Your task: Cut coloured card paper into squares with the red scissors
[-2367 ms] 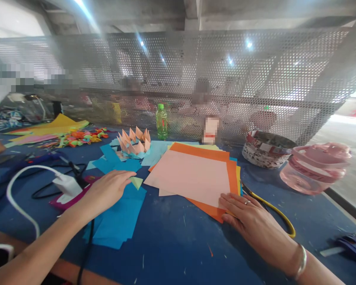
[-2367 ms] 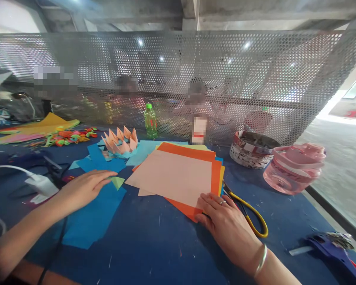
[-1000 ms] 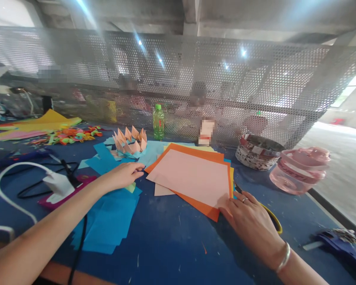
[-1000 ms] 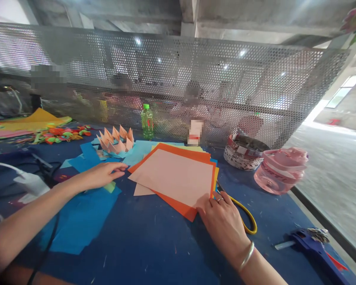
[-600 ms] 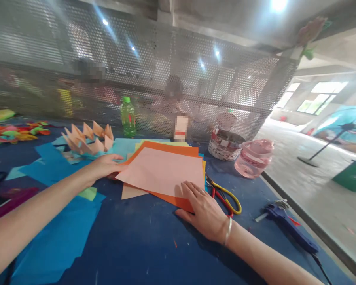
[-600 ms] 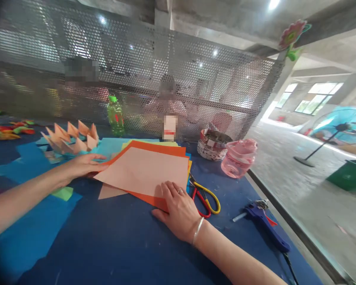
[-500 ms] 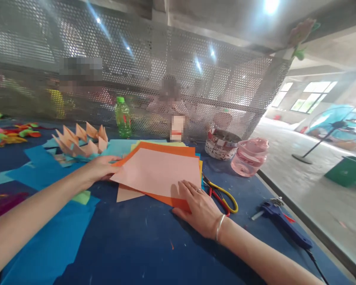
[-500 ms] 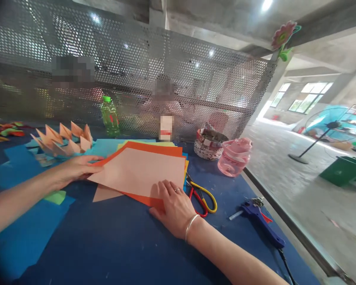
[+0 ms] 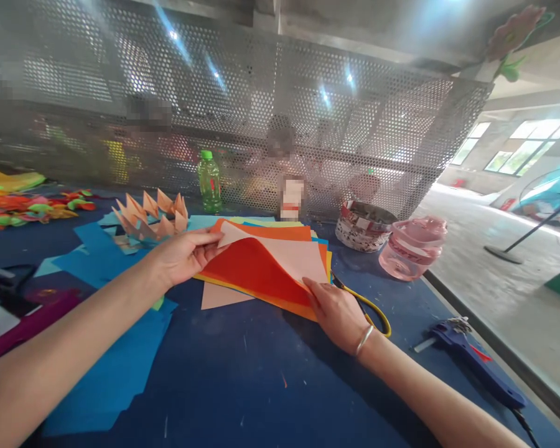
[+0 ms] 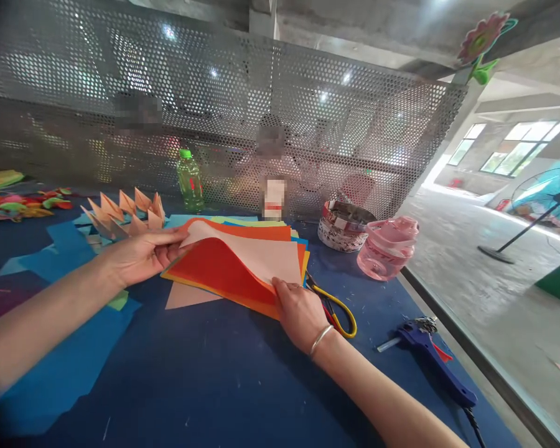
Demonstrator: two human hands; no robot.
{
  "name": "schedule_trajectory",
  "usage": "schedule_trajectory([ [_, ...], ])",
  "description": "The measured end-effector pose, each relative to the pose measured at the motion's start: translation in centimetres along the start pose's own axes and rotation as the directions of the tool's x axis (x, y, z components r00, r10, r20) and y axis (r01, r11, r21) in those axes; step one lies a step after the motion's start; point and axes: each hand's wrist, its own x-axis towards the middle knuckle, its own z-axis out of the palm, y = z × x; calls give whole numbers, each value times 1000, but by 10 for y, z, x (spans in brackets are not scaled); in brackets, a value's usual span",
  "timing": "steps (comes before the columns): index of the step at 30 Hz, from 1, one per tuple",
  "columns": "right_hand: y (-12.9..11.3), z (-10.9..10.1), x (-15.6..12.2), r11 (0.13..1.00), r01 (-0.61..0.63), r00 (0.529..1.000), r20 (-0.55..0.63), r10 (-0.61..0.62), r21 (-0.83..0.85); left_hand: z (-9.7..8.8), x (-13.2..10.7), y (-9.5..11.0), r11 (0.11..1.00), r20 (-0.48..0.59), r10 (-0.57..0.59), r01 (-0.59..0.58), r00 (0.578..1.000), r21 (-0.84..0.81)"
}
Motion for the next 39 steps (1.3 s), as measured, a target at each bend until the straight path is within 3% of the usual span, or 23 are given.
schedule_trajectory([
  [4,15,-12,8,994,-110,988,-110,112,25,8,-10,16,996,-74,-37,31,997,-84],
  [8,26,-19,11,983,-165,960,-215,178,75,5,-15,22,997,-164,-72,71,984,-14],
  [12,29,-18,11,978,-172,942,-270,198,116,-6,-14,14,971,-349,-151,204,925,121],
  [16,29,-14,10,978,-159,945,-265,190,134,-10,-13,6,936,-406,-273,339,872,99],
  [19,27,-10,9,981,-142,958,-229,171,134,-8,-12,2,937,-376,-308,347,874,42],
  [22,24,-6,8,986,-117,975,-177,138,121,-6,-10,-2,953,-316,-293,301,902,-25],
  [27,14,1,4,994,-39,996,-77,47,100,-2,-10,-3,969,-150,-222,202,963,-140],
  [33,-1,1,0,996,92,996,16,-92,18,5,-15,3,969,-35,-104,94,994,-228],
  [39,2,6,4,993,37,999,20,-35,-116,11,-27,19,984,29,-62,66,998,-165],
])
